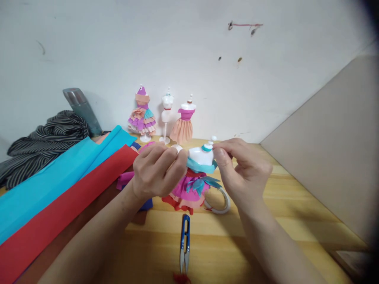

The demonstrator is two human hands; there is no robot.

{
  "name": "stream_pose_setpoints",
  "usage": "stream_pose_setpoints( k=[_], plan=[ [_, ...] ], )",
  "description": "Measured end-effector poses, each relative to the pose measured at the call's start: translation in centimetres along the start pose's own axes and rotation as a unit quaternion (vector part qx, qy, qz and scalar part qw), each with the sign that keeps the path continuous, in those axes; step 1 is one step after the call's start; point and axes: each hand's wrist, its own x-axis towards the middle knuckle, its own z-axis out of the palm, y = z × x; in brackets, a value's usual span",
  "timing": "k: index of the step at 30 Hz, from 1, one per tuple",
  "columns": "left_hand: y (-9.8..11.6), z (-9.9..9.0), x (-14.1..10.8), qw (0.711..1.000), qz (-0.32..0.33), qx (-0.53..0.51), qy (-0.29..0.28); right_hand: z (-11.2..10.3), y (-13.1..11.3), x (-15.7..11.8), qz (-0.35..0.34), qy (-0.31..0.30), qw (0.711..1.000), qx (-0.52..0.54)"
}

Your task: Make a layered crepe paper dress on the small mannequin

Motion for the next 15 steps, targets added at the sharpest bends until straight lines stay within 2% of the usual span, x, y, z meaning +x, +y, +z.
stream_pose_setpoints(
  k=[3,8,15],
  plan=[
    [0.3,-0.3,0.3,1.000,0.020,-0.013,-0.013,0.0,-0.1,0.0,-0.001,0.002,1.000,-0.003],
    [0.8,-0.5,0.5,0.999,-0.030,0.021,-0.002,0.0,-0.3,0.0,-0.009,0.002,1.000,-0.005],
    [0.3,0.5,-0.3,1.000,-0.026,-0.003,0.000,0.1,-0.1,-0.1,-0.013,0.005,1.000,-0.005]
  ],
)
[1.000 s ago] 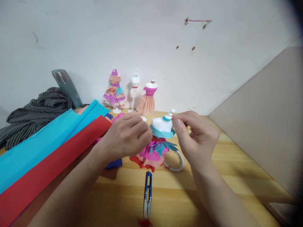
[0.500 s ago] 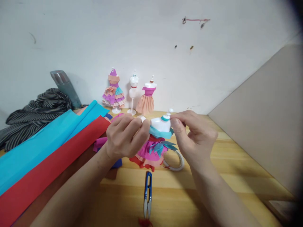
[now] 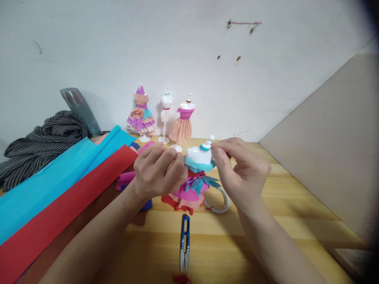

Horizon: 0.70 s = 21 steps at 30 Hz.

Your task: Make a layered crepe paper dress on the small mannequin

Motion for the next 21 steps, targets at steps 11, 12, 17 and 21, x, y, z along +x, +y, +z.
stream_pose_setpoints(
  k=[11,12,17,21],
  plan=[
    [0.2,-2.0,2.2,0.869,-0.311,-0.369,-0.106,-0.2,0.0,-0.1,0.009,-0.035,0.998,0.057],
    [0.3,-2.0,2.4,0.854,-0.332,-0.382,-0.117,-0.2,-0.1,-0.1,0.019,-0.040,0.997,0.065],
    [0.4,-2.1,2.8,0.852,-0.336,-0.379,-0.131,-0.2,-0.5,-0.3,0.063,-0.035,0.993,0.097],
    [-0.3,-2.2,2.7,0.858,-0.347,-0.336,-0.173,-0.2,-0.1,-0.3,0.050,-0.044,0.990,0.121]
  ],
)
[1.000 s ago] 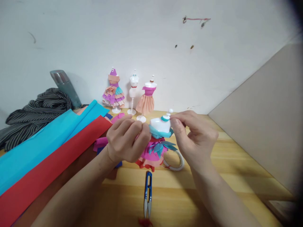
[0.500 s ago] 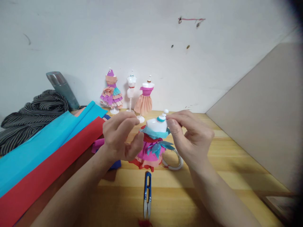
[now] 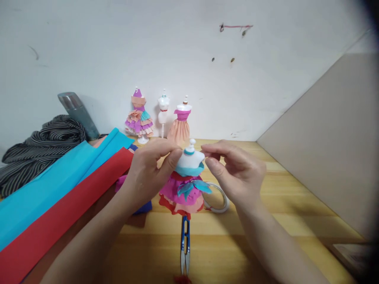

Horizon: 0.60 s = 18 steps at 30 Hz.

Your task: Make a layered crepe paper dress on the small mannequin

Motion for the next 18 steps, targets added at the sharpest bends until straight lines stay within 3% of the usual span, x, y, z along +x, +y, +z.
stream_pose_setpoints(
  k=[9,18],
  plan=[
    [-2.1,-0.9,0.6,0.997,-0.071,-0.023,-0.002,0.2,0.7,0.5,-0.130,-0.085,0.974,-0.167],
    [-1.5,-0.5,0.7,0.994,-0.086,-0.067,-0.003,0.9,0.9,0.2,-0.172,-0.057,0.962,-0.202]
  ],
)
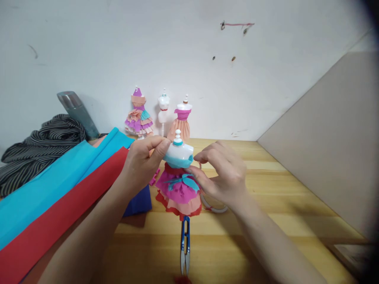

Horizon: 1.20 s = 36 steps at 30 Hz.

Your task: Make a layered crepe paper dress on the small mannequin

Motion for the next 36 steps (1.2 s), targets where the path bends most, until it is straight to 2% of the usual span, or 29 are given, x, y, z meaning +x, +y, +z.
stream_pose_setpoints(
  k=[12,20,25,36],
  plan=[
    [0.1,0.1,0.0,0.999,0.009,0.027,0.017,0.6,0.1,-0.6,-0.069,0.061,0.995,-0.040],
    [0.7,0.7,-0.6,0.993,0.049,0.088,0.064,0.9,-0.5,-0.7,-0.046,0.109,0.992,-0.050],
    [1.3,0.9,-0.8,0.985,0.068,0.137,0.077,0.8,-0.1,-0.7,-0.055,0.110,0.990,-0.073],
    [1.3,0.8,-0.7,0.985,0.047,0.144,0.085,1.9,1.0,-1.3,-0.053,0.136,0.985,-0.092]
  ],
)
